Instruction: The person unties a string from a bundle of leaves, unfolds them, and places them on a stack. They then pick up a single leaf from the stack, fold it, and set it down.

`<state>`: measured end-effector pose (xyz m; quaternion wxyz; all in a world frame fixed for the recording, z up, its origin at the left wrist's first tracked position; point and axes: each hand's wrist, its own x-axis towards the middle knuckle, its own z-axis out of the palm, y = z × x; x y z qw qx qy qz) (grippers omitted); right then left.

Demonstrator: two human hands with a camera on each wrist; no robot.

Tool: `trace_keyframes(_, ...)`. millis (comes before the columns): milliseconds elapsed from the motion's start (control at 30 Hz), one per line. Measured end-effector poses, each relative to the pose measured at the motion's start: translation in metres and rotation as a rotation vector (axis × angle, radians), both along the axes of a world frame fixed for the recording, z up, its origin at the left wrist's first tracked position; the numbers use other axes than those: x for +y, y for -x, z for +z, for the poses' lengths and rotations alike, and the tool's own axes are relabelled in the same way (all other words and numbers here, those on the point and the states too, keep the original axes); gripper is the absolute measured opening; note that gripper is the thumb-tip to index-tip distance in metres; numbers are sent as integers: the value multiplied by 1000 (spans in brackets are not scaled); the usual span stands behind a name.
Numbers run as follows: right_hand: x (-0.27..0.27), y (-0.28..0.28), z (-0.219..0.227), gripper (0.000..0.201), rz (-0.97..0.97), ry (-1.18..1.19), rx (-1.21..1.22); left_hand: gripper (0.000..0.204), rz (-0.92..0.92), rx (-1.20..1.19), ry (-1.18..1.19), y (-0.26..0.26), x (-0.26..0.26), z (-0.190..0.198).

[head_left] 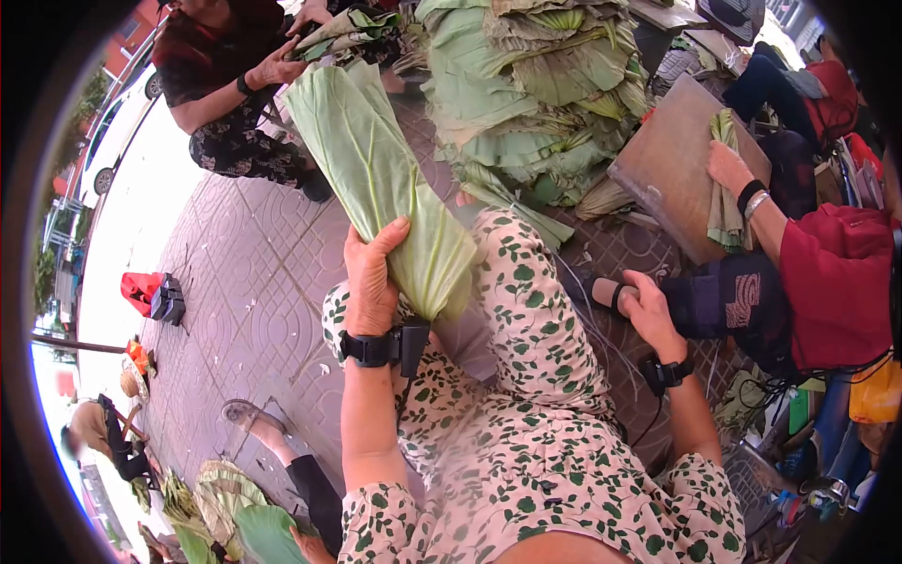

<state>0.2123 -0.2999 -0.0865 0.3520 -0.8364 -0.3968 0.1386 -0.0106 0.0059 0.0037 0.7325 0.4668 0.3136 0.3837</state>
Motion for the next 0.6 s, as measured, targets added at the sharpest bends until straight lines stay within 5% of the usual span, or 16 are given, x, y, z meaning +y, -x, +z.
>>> trace_keyframes(233,122,41,108,36,337,-440,635,37,-79,-384,248,9,5,-1)
trace_keyframes(433,178,77,111,65,584,-469,741,37,-146,-558,317,1,-5,10)
trace_keyframes(600,195,85,137,58,590,-440,909,38,-192,-638,314,-5,-10,10)
